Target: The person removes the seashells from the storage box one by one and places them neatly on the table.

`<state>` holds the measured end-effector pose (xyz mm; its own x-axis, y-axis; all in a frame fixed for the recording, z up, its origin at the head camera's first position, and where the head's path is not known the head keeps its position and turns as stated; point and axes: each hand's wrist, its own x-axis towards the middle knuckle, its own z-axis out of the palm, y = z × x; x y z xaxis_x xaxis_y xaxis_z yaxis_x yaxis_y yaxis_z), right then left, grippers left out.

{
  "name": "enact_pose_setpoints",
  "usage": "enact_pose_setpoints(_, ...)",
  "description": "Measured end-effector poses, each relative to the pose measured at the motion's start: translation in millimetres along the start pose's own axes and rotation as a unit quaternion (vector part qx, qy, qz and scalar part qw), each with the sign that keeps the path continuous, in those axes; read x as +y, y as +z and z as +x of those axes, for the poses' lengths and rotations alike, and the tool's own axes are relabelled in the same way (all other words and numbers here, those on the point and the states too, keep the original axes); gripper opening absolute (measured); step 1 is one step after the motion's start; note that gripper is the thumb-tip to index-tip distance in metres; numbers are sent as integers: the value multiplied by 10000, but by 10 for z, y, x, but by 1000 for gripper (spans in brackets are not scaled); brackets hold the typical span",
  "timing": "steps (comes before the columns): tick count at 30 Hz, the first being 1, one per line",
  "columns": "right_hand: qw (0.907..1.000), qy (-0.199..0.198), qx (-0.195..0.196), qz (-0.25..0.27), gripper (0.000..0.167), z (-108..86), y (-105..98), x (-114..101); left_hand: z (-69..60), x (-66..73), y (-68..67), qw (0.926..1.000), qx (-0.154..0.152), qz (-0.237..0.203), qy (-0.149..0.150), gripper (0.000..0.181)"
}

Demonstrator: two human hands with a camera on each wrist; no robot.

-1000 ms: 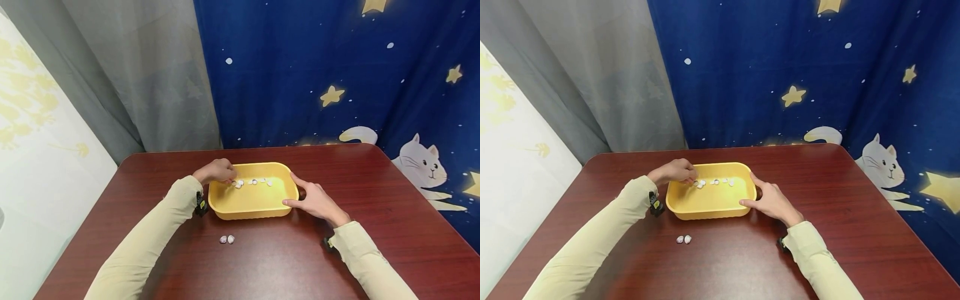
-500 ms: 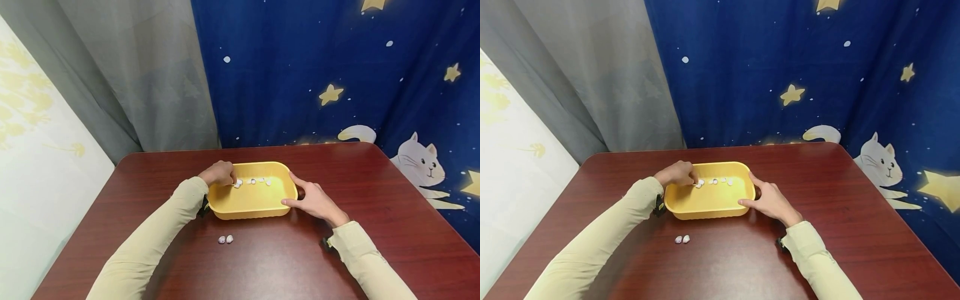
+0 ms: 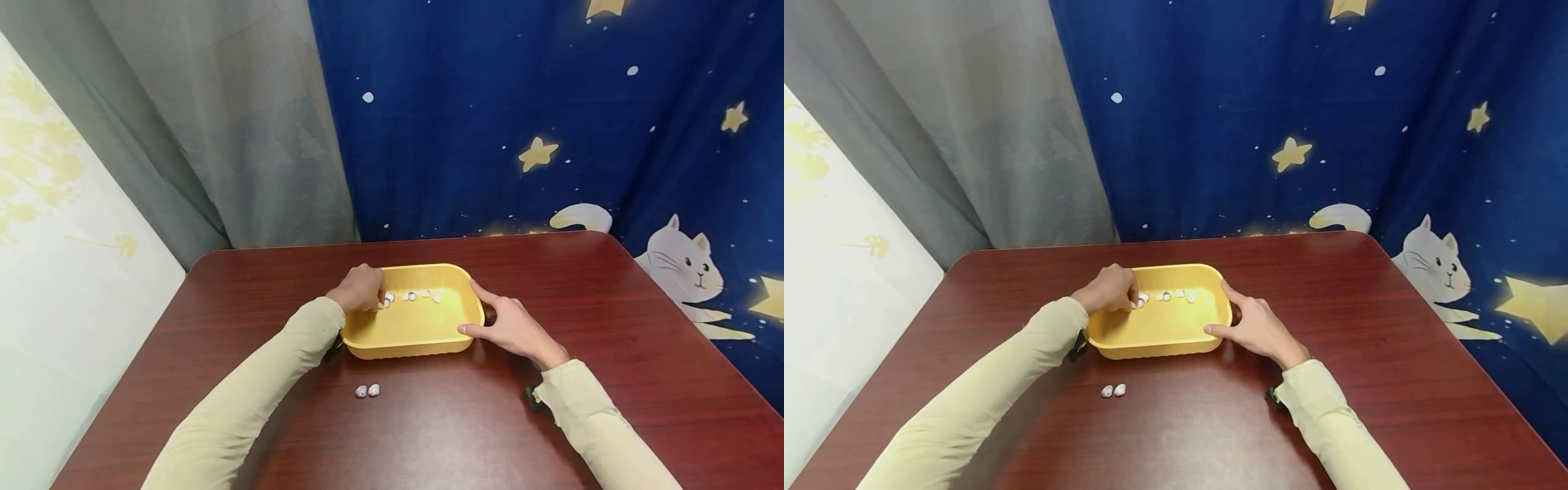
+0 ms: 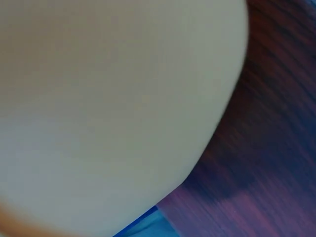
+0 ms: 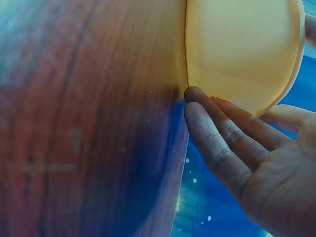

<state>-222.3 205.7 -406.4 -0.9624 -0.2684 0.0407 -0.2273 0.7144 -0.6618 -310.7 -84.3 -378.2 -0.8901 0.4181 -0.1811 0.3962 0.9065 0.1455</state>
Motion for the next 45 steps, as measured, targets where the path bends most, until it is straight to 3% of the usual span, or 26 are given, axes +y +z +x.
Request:
enact_pose_setpoints(5,10000,-30,-26,75,100,2,14,-7,-37,-74,46,9987,301,-397,111,14)
enact_pose_setpoints(9,9999,-84,-15,73,99,0,13,-11,-109,-128,11,9949,567,-696,452,6)
enact_pose_setpoints(17,10000,-37,4,-10,98,3,5,-17,-402,-150,-141,9794,493,-1755,870,10)
enact_pose_setpoints(20,10000,-40,19,-20,99,1,9,-7,-566,-143,-179,9697,544,-2186,950,13)
enact_pose_setpoints(24,9999,-69,66,-74,99,-1,10,2,-794,-122,-186,9515,678,-2882,838,10)
enact_pose_setpoints(29,9998,-131,82,-120,98,1,4,-6,-1051,-95,-103,9326,795,-3436,764,7)
enact_pose_setpoints(33,9998,-121,67,-123,99,-15,-5,-18,-1222,-49,0,9231,711,-3713,708,8)
enact_pose_setpoints(37,9999,-56,66,-129,99,-21,-9,-15,-1340,2,103,9204,637,-3790,719,8)
enact_pose_setpoints(45,9999,-19,22,-141,100,-21,-14,-22,-1502,86,400,9345,574,-3405,864,2)
